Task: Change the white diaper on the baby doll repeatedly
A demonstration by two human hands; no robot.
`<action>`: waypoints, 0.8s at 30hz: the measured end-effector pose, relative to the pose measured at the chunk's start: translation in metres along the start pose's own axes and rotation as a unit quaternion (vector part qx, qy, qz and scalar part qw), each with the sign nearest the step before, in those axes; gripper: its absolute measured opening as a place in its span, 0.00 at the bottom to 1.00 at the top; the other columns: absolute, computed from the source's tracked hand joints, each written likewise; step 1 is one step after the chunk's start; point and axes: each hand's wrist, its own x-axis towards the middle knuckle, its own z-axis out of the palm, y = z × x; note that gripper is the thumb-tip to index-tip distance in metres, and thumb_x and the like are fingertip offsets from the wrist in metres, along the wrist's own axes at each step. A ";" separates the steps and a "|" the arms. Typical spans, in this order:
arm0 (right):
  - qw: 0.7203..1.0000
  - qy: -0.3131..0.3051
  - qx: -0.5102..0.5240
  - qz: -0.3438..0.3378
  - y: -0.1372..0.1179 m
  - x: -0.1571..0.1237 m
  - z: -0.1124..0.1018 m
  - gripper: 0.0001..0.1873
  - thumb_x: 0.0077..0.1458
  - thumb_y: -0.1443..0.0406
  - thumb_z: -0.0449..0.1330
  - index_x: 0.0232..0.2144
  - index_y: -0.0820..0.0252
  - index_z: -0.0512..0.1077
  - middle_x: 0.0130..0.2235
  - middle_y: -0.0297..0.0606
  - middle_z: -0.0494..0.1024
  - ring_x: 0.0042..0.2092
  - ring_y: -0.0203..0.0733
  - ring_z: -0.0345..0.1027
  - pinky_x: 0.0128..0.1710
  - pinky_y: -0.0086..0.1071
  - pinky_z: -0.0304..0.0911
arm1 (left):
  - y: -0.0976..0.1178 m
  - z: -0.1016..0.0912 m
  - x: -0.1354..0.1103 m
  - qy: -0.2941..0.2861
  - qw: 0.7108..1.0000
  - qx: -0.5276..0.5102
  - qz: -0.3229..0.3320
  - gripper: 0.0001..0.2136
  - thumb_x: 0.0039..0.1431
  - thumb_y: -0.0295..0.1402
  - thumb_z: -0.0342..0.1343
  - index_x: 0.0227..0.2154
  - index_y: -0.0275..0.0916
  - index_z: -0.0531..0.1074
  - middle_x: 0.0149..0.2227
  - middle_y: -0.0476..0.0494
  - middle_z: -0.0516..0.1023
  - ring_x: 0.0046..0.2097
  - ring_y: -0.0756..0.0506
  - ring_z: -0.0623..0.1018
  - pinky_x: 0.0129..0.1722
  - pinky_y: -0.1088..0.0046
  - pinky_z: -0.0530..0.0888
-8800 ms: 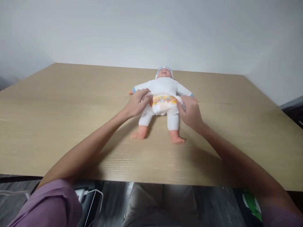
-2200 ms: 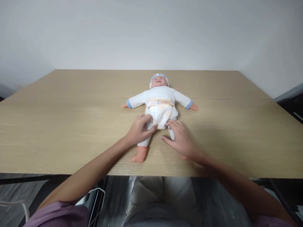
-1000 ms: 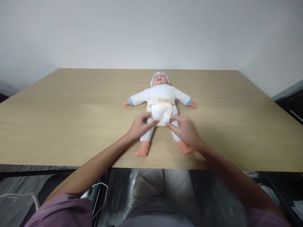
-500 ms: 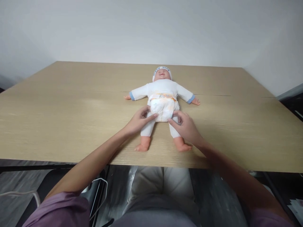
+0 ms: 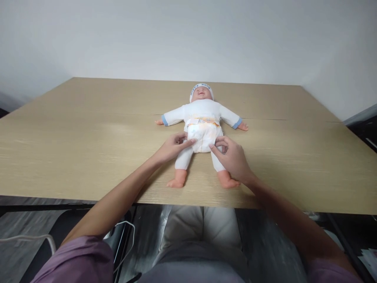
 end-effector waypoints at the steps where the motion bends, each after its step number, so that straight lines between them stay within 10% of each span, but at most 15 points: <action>1: 1.000 0.009 0.004 0.004 -0.001 0.000 0.000 0.14 0.65 0.51 0.69 0.42 0.53 0.78 0.43 0.40 0.90 0.38 0.48 0.78 0.46 0.41 0.69 | 0.001 0.000 0.000 -0.006 1.000 -0.010 -0.008 0.24 0.65 0.58 0.68 0.41 0.38 0.83 0.41 0.39 0.85 0.43 0.38 0.82 0.40 0.62 0.79; 12: 0.994 -0.022 -0.056 -0.092 0.009 0.003 0.009 0.12 0.67 0.55 0.66 0.34 0.54 0.79 0.40 0.42 0.86 0.45 0.53 0.74 0.51 0.44 0.65 | -0.006 0.006 0.001 -0.014 0.995 -0.089 -0.030 0.25 0.63 0.57 0.71 0.44 0.37 0.82 0.44 0.40 0.85 0.45 0.40 0.81 0.42 0.66 0.76; 17: 0.999 -0.027 0.025 -0.016 0.016 0.007 0.005 0.16 0.66 0.50 0.68 0.39 0.55 0.83 0.37 0.37 0.83 0.40 0.48 0.71 0.46 0.41 0.66 | -0.007 0.009 0.002 -0.018 0.986 -0.161 -0.036 0.25 0.63 0.55 0.72 0.44 0.36 0.81 0.44 0.42 0.84 0.44 0.44 0.80 0.43 0.70 0.73; 24: 0.992 0.073 -0.007 -0.099 0.028 0.008 0.010 0.16 0.66 0.49 0.70 0.38 0.54 0.85 0.47 0.44 0.82 0.51 0.53 0.74 0.59 0.50 0.69 | -0.016 0.016 0.005 0.012 0.980 -0.198 -0.031 0.27 0.60 0.59 0.72 0.40 0.37 0.80 0.39 0.44 0.84 0.39 0.46 0.79 0.39 0.71 0.72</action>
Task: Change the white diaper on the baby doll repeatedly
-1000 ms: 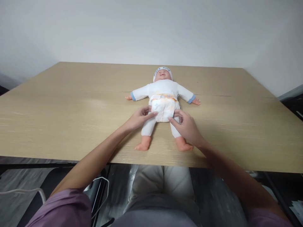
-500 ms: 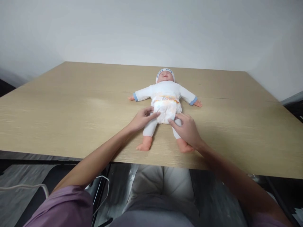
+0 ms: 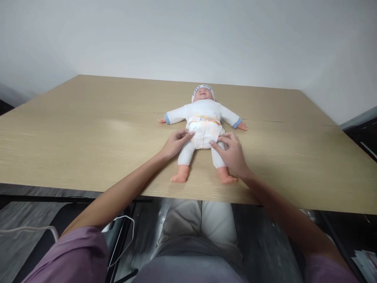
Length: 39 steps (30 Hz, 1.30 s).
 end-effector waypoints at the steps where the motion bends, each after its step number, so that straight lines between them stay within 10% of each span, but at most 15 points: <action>1: 1.000 0.012 -0.006 -0.017 0.002 -0.001 0.001 0.15 0.66 0.50 0.70 0.38 0.54 0.85 0.47 0.44 0.81 0.52 0.54 0.74 0.60 0.51 0.69 | -0.001 0.000 -0.001 0.009 1.000 0.015 0.010 0.27 0.61 0.59 0.71 0.41 0.37 0.80 0.40 0.44 0.84 0.40 0.45 0.80 0.39 0.71 0.72; 11: 0.975 0.002 -0.116 -0.189 0.040 -0.016 -0.037 0.14 0.76 0.60 0.57 0.57 0.55 0.77 0.53 0.48 0.81 0.57 0.56 0.75 0.62 0.53 0.70 | -0.001 -0.036 -0.028 0.067 0.943 0.266 0.187 0.18 0.75 0.45 0.62 0.57 0.37 0.77 0.54 0.36 0.87 0.52 0.41 0.85 0.61 0.57 0.78; 20: 0.944 0.000 -0.321 -0.084 0.106 0.101 -0.006 0.37 0.69 0.51 0.59 0.71 0.65 0.64 0.69 0.63 0.72 0.66 0.70 0.65 0.65 0.62 0.61 | -0.025 -0.085 0.093 0.137 0.760 0.596 0.219 0.31 0.71 0.54 0.58 0.65 0.35 0.69 0.69 0.23 0.73 0.69 0.23 0.69 0.72 0.40 0.61; 27: 0.959 0.008 -0.283 -0.030 0.112 0.111 0.004 0.29 0.71 0.47 0.58 0.58 0.64 0.76 0.54 0.60 0.81 0.57 0.67 0.70 0.62 0.61 0.62 | -0.010 -0.078 0.112 0.134 0.782 0.592 0.138 0.24 0.66 0.49 0.64 0.54 0.35 0.74 0.55 0.23 0.79 0.62 0.21 0.72 0.68 0.39 0.61; 33: 0.981 0.027 -0.192 0.009 0.078 0.084 -0.022 0.22 0.67 0.47 0.61 0.51 0.56 0.77 0.51 0.52 0.83 0.53 0.62 0.73 0.55 0.53 0.70 | 0.034 -0.029 0.024 0.157 0.875 0.453 0.066 0.23 0.56 0.49 0.74 0.41 0.42 0.69 0.40 0.39 0.77 0.46 0.34 0.76 0.49 0.59 0.71; 39: 0.991 -0.070 -0.103 -0.042 0.013 -0.018 -0.103 0.18 0.64 0.50 0.62 0.50 0.50 0.77 0.48 0.47 0.84 0.50 0.60 0.77 0.52 0.52 0.73 | 0.044 0.049 -0.181 0.152 0.887 0.435 0.027 0.24 0.61 0.50 0.67 0.49 0.43 0.65 0.44 0.40 0.77 0.45 0.35 0.78 0.43 0.59 0.72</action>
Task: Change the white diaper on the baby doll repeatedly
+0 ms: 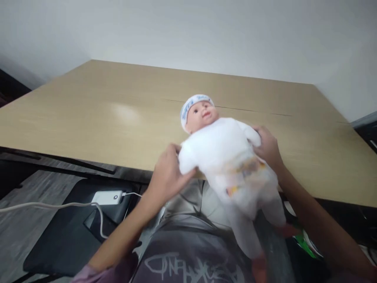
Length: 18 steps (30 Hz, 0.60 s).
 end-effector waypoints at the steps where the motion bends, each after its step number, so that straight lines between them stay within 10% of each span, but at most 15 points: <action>1: 1.000 -0.009 0.011 -0.013 -0.011 -0.024 -0.013 0.18 0.64 0.49 0.62 0.50 0.50 0.77 0.48 0.47 0.84 0.50 0.61 0.77 0.52 0.52 0.73 | 0.003 0.002 -0.039 -0.022 1.000 -0.005 -0.007 0.23 0.61 0.48 0.66 0.50 0.43 0.65 0.44 0.40 0.77 0.44 0.35 0.79 0.44 0.58 0.73; 5: 0.995 -0.071 0.047 -0.043 -0.053 -0.124 -0.048 0.18 0.65 0.53 0.65 0.55 0.47 0.77 0.51 0.44 0.83 0.51 0.61 0.78 0.52 0.53 0.74 | -0.001 0.014 -0.175 -0.122 0.991 -0.049 -0.020 0.18 0.57 0.41 0.64 0.47 0.46 0.66 0.44 0.39 0.79 0.42 0.34 0.81 0.42 0.57 0.77; 9: 0.987 -0.144 0.075 -0.022 -0.085 -0.206 -0.040 0.20 0.64 0.61 0.66 0.58 0.47 0.77 0.53 0.43 0.83 0.54 0.60 0.77 0.56 0.52 0.74 | -0.014 0.010 -0.253 -0.199 0.976 -0.060 -0.059 0.17 0.54 0.38 0.63 0.45 0.47 0.66 0.44 0.41 0.82 0.42 0.34 0.83 0.40 0.58 0.77; 18: 0.945 -0.291 0.127 0.077 -0.065 -0.273 0.017 0.17 0.71 0.53 0.62 0.55 0.47 0.83 0.56 0.44 0.87 0.58 0.61 0.80 0.60 0.53 0.73 | -0.040 0.004 -0.261 -0.271 0.956 0.074 -0.085 0.14 0.63 0.41 0.61 0.47 0.43 0.66 0.44 0.40 0.83 0.46 0.32 0.84 0.46 0.59 0.74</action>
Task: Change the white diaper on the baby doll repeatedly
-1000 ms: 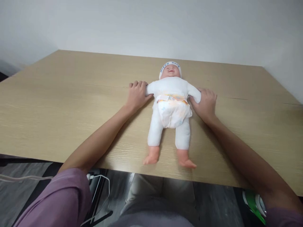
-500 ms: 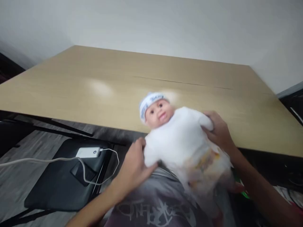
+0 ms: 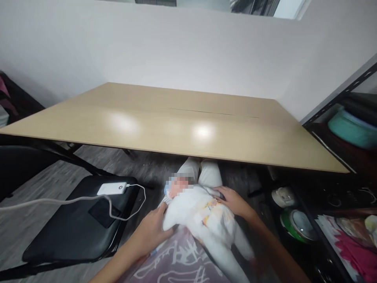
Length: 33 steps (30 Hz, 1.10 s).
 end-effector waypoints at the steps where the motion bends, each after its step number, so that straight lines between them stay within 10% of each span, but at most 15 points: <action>1: 1.000 -0.004 0.021 0.007 0.002 -0.003 -0.002 0.16 0.72 0.51 0.61 0.53 0.47 0.84 0.56 0.44 0.87 0.58 0.61 0.81 0.60 0.53 0.73 | -0.002 0.000 0.002 0.008 0.999 0.033 0.005 0.16 0.65 0.45 0.62 0.47 0.42 0.68 0.44 0.38 0.83 0.47 0.30 0.84 0.48 0.57 0.74; 6: 0.993 -0.052 0.104 0.026 -0.011 -0.024 -0.016 0.22 0.75 0.46 0.58 0.46 0.52 0.85 0.48 0.41 0.89 0.51 0.56 0.82 0.55 0.47 0.74 | 0.005 -0.007 -0.003 0.104 0.988 0.076 0.080 0.30 0.64 0.61 0.66 0.52 0.38 0.75 0.54 0.30 0.80 0.55 0.27 0.79 0.58 0.45 0.74; 10: 0.995 -0.039 0.085 0.039 -0.025 -0.027 -0.013 0.20 0.72 0.47 0.63 0.42 0.54 0.85 0.44 0.39 0.89 0.45 0.52 0.81 0.45 0.41 0.71 | 0.042 -0.026 0.016 -0.005 0.976 -0.062 0.208 0.27 0.69 0.55 0.66 0.62 0.45 0.73 0.65 0.37 0.76 0.66 0.32 0.73 0.66 0.53 0.73; 16: 0.999 0.015 0.026 0.021 -0.023 -0.016 -0.002 0.21 0.74 0.52 0.59 0.33 0.55 0.81 0.33 0.35 0.84 0.37 0.45 0.76 0.39 0.36 0.65 | 0.076 -0.017 0.074 -0.084 0.939 -0.117 0.313 0.18 0.75 0.51 0.62 0.61 0.50 0.80 0.54 0.41 0.78 0.59 0.37 0.75 0.66 0.54 0.68; 22: 0.995 0.076 -0.003 0.069 0.012 -0.007 -0.001 0.23 0.73 0.49 0.58 0.34 0.56 0.82 0.32 0.37 0.85 0.35 0.46 0.77 0.38 0.37 0.68 | 0.070 0.001 0.078 -0.044 0.941 -0.168 0.291 0.14 0.72 0.51 0.66 0.49 0.49 0.85 0.57 0.39 0.75 0.61 0.36 0.75 0.69 0.53 0.69; 27: 0.997 0.014 0.076 0.000 -0.014 -0.002 -0.009 0.21 0.75 0.49 0.60 0.58 0.47 0.85 0.57 0.41 0.87 0.57 0.53 0.81 0.57 0.46 0.75 | 0.058 -0.010 0.071 -0.028 0.930 -0.217 0.294 0.11 0.74 0.47 0.63 0.43 0.47 0.82 0.66 0.39 0.74 0.70 0.33 0.71 0.76 0.46 0.63; 30: 0.988 -0.053 0.137 -0.036 -0.048 0.001 -0.006 0.20 0.76 0.49 0.60 0.60 0.42 0.84 0.63 0.38 0.85 0.65 0.53 0.77 0.66 0.47 0.71 | 0.038 -0.022 0.061 -0.107 0.898 -0.272 0.327 0.11 0.74 0.46 0.63 0.41 0.44 0.81 0.51 0.39 0.83 0.55 0.39 0.81 0.62 0.56 0.75; 33: 0.989 -0.047 0.140 -0.023 -0.065 -0.001 -0.005 0.23 0.75 0.46 0.60 0.46 0.50 0.89 0.49 0.41 0.88 0.51 0.51 0.81 0.53 0.41 0.74 | 0.021 -0.028 0.049 -0.158 0.898 -0.265 0.313 0.16 0.75 0.48 0.61 0.36 0.42 0.81 0.33 0.43 0.81 0.39 0.43 0.79 0.47 0.62 0.76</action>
